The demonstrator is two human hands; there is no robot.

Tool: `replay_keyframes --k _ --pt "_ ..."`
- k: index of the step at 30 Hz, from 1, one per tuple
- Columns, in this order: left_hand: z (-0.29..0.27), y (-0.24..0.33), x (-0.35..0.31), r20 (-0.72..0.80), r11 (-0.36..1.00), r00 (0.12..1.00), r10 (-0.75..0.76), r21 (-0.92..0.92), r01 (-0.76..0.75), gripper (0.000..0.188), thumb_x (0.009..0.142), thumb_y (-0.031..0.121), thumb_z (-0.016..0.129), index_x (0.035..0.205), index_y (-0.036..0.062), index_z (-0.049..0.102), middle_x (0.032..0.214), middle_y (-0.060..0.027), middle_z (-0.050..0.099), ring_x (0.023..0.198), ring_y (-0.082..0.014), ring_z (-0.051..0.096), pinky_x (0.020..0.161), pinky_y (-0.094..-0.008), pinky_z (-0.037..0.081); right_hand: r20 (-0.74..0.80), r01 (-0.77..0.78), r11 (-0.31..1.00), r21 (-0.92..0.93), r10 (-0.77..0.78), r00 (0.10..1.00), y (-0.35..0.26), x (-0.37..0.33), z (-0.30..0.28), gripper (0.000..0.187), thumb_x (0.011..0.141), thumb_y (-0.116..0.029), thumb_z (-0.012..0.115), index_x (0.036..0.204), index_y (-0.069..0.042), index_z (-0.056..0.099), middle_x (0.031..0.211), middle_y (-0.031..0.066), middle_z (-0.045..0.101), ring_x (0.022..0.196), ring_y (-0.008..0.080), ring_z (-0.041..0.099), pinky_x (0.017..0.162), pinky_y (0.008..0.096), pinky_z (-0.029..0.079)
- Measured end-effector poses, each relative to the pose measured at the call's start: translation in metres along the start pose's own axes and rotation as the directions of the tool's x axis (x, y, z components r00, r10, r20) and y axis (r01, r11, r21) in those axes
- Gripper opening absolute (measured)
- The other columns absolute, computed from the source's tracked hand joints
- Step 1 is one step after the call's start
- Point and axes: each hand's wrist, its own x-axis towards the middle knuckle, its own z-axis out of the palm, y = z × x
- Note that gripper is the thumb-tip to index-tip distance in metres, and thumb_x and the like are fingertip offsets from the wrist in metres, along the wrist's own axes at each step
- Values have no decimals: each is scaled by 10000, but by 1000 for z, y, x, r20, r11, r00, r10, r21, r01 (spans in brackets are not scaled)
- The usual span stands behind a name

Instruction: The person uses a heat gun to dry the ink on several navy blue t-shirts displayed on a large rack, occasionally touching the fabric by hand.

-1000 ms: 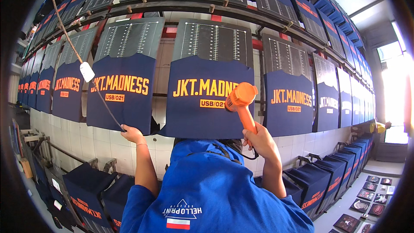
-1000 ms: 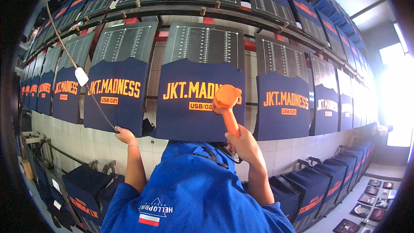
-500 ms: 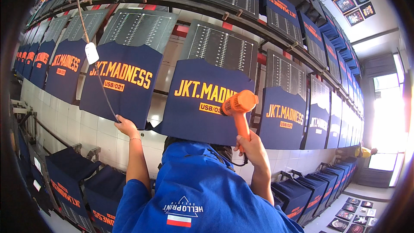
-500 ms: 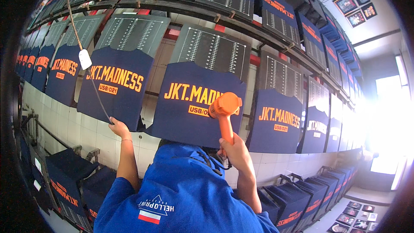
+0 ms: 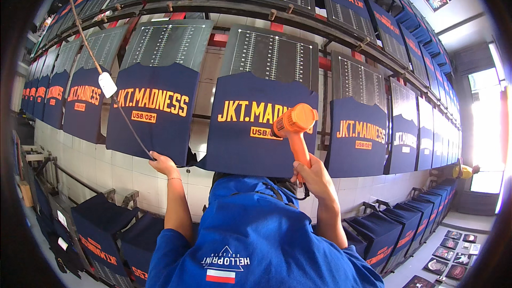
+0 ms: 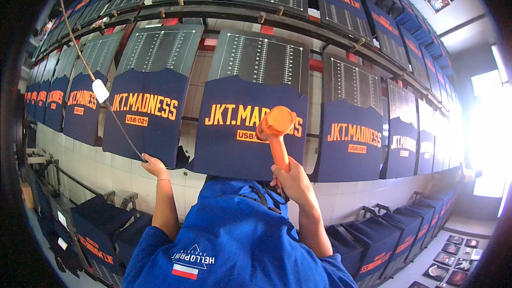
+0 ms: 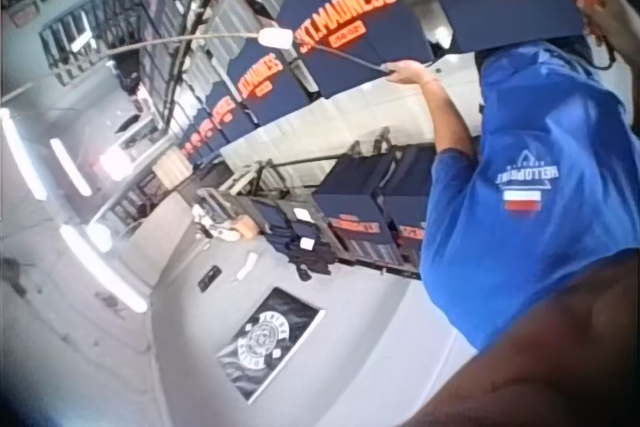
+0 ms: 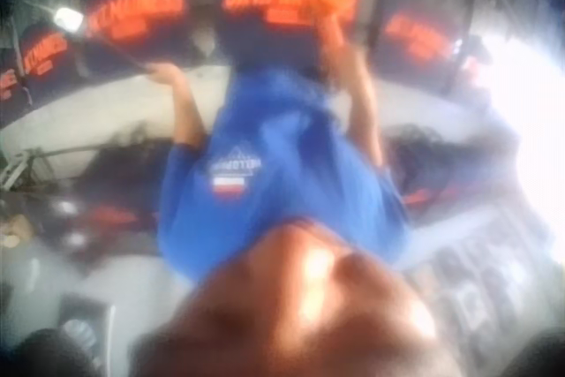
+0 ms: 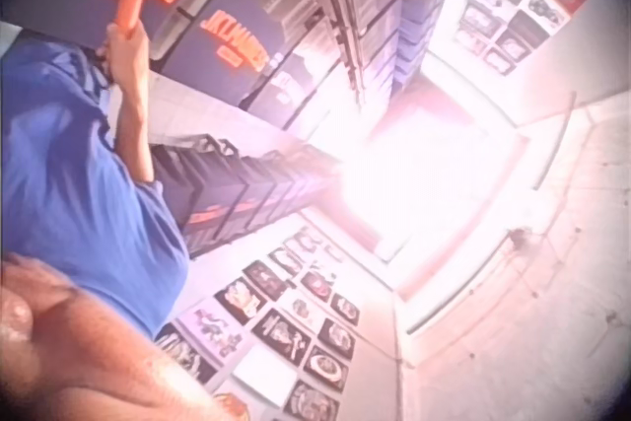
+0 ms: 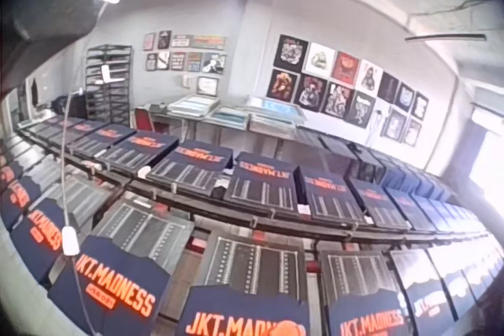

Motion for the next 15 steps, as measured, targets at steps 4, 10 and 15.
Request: replay_keyframes --k 4,10,15 --pt "2 -7 2 -23 1000 1000 18 11 -18 675 1035 449 435 1236 -195 472 1198 -357 572 1079 -439 616 953 -452 497 29 -18 1000 20 18 999 0 2 -5 208 968 -171 598 1040 24 586 731 12 591 607 83 601 521 237 473" --pt "3 -6 0 -27 1000 1000 16 15 -15 664 1038 450 432 1243 -181 468 1199 -351 569 1077 -435 619 940 -451 510 54 28 1000 12 -29 998 5 8 -5 215 961 -160 587 1052 35 573 762 35 599 594 99 619 480 230 468" --pt "2 -10 5 -5 999 1000 19 27 -18 660 1039 452 434 1254 -171 457 1216 -347 562 1067 -430 627 927 -446 527 36 34 997 -66 -32 999 4 8 4 245 950 -176 618 1076 29 571 763 34 601 602 91 626 477 221 467"
